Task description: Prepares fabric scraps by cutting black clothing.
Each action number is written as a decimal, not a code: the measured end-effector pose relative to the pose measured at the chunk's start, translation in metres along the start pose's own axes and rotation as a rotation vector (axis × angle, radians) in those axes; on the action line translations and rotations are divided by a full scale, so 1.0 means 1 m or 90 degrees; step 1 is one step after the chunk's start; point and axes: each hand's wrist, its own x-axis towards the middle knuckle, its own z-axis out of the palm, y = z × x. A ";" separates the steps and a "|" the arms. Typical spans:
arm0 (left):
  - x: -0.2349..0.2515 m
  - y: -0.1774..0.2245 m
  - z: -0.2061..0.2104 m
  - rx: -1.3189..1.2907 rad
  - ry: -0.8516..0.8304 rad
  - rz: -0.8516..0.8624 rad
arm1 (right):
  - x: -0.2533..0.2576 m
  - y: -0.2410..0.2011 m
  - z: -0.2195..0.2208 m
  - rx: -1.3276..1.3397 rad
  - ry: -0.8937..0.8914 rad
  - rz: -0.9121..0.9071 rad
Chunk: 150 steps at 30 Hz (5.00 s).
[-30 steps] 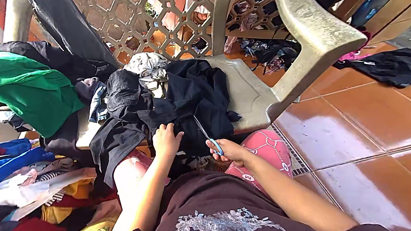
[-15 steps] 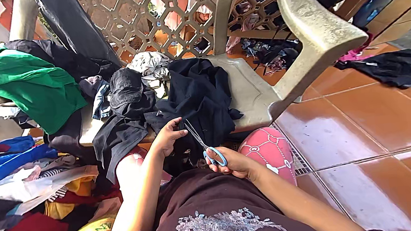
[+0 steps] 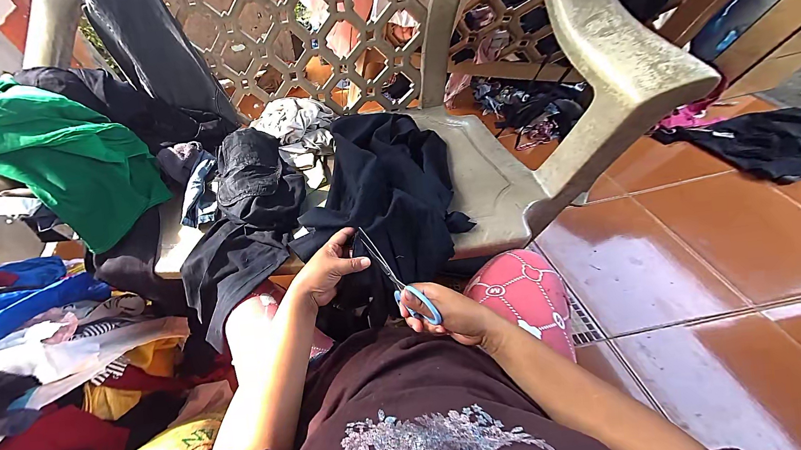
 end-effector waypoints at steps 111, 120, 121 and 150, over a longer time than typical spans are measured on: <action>-0.046 0.097 -0.012 0.545 0.146 -0.058 | 0.069 -0.051 -0.059 -0.409 0.513 -0.206; 0.003 0.095 -0.030 0.184 0.163 0.092 | 0.022 -0.161 -0.114 -0.460 0.726 -0.429; 0.011 0.085 -0.035 0.052 0.197 0.123 | 0.024 -0.163 -0.117 -0.443 0.698 -0.371; 0.005 0.032 -0.009 0.133 -0.072 0.281 | -0.009 -0.006 -0.025 0.109 0.291 -0.066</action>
